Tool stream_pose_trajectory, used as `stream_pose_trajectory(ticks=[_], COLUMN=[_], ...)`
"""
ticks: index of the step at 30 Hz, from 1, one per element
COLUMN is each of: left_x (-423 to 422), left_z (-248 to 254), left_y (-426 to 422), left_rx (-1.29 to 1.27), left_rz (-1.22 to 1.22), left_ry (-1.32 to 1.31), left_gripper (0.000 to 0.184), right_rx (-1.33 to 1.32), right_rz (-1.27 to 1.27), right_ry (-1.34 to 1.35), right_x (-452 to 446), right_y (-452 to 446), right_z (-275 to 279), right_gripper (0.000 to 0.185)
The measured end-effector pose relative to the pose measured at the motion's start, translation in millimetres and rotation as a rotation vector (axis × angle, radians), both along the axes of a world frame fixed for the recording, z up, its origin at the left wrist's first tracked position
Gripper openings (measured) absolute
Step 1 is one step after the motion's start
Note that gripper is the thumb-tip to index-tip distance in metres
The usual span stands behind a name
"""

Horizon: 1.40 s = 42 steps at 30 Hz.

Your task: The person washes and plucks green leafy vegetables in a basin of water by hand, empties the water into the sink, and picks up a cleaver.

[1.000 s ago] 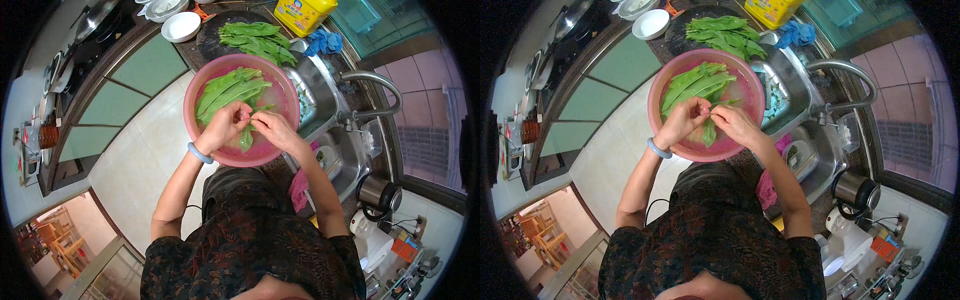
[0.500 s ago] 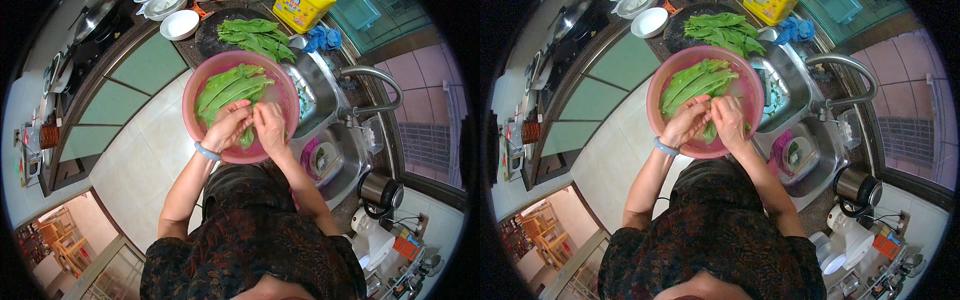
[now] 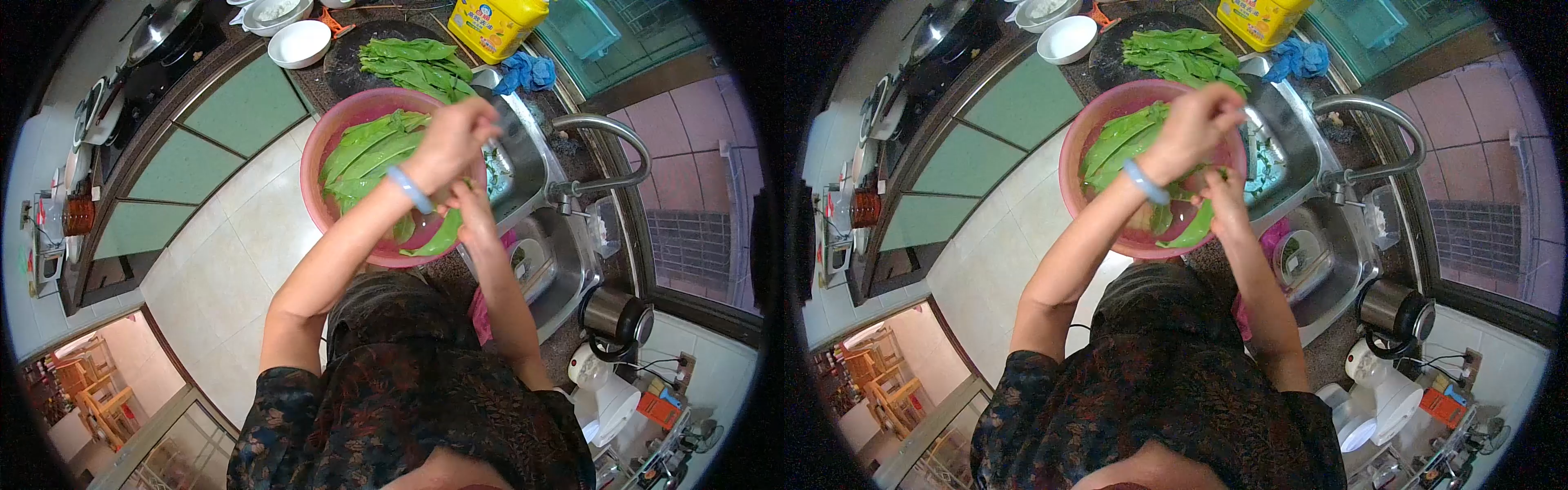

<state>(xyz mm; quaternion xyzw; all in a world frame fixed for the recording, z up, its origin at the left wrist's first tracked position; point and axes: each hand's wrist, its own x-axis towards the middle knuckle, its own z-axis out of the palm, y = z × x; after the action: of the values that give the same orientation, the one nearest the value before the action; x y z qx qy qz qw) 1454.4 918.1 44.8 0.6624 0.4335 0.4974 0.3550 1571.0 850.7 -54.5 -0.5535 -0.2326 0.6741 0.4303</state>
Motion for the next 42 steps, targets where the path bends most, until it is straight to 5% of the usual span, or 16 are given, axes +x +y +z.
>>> stream_pose_trajectory(ticks=[2, 8, 13, 15, 16, 18, 22, 26, 28, 31, 38, 40, 42], left_x=[13, -22, -62, -64, -66, -69, -74, -75, -69, -66, -68, -70, -70], left_z=[4, -75, -96, -99, -105, -116, -113, -101, -96, -90, -96, -70, -76], left_y=[7, 19, -31, -35, -35, -38, -40, -39, -41, -39, -32, -28, -21], left_rx=[0.012, -0.072, -0.154, -0.488, -0.489, -0.537, -0.715, -0.743, -0.543, -0.437, -0.397, -0.521, -0.473], left_rz=[-0.323, -0.216, -0.166, -0.081, -0.084, -0.089, -0.125, -0.171, -0.108, -0.081, -0.057, -0.230, -0.207], left_ry=[0.067, 0.519, 0.624, 0.422, 0.422, -0.003, -0.183, -0.119, 0.004, 0.143, -0.002, -0.019, 0.017], left_gripper=[0.015, 0.022, 0.028, 0.023, 0.023, 0.017, 0.017, 0.019, 0.022, 0.025, 0.030, 0.034, 0.029], right_rx=[-0.050, -0.094, 0.080, 0.181, 0.221, 0.298, 0.366, 0.356, 0.329, 0.562, 0.375, 0.378, 0.595], right_rz=[0.009, -0.112, -0.069, -0.037, -0.027, 0.000, 0.066, 0.165, 0.188, 0.268, 0.284, 0.260, 0.259], right_ry=[0.058, 0.238, 0.001, -0.056, -0.114, -0.235, -0.312, -0.390, -0.400, -0.628, -0.461, -0.450, -0.538], right_x=[-10, -18, -21, -22, -23, -24, -16, -15, -18, -18, -12, -12, -12], right_y=[-2, 8, 18, 21, 22, 23, 31, 36, 37, 39, 48, 51, 57], right_z=[-1, -27, -13, -13, -11, -9, -6, 12, 15, 12, 21, 29, 35], right_gripper=[0.011, 0.014, 0.013, 0.013, 0.015, 0.018, 0.021, 0.023, 0.023, 0.024, 0.019, 0.018, 0.020])
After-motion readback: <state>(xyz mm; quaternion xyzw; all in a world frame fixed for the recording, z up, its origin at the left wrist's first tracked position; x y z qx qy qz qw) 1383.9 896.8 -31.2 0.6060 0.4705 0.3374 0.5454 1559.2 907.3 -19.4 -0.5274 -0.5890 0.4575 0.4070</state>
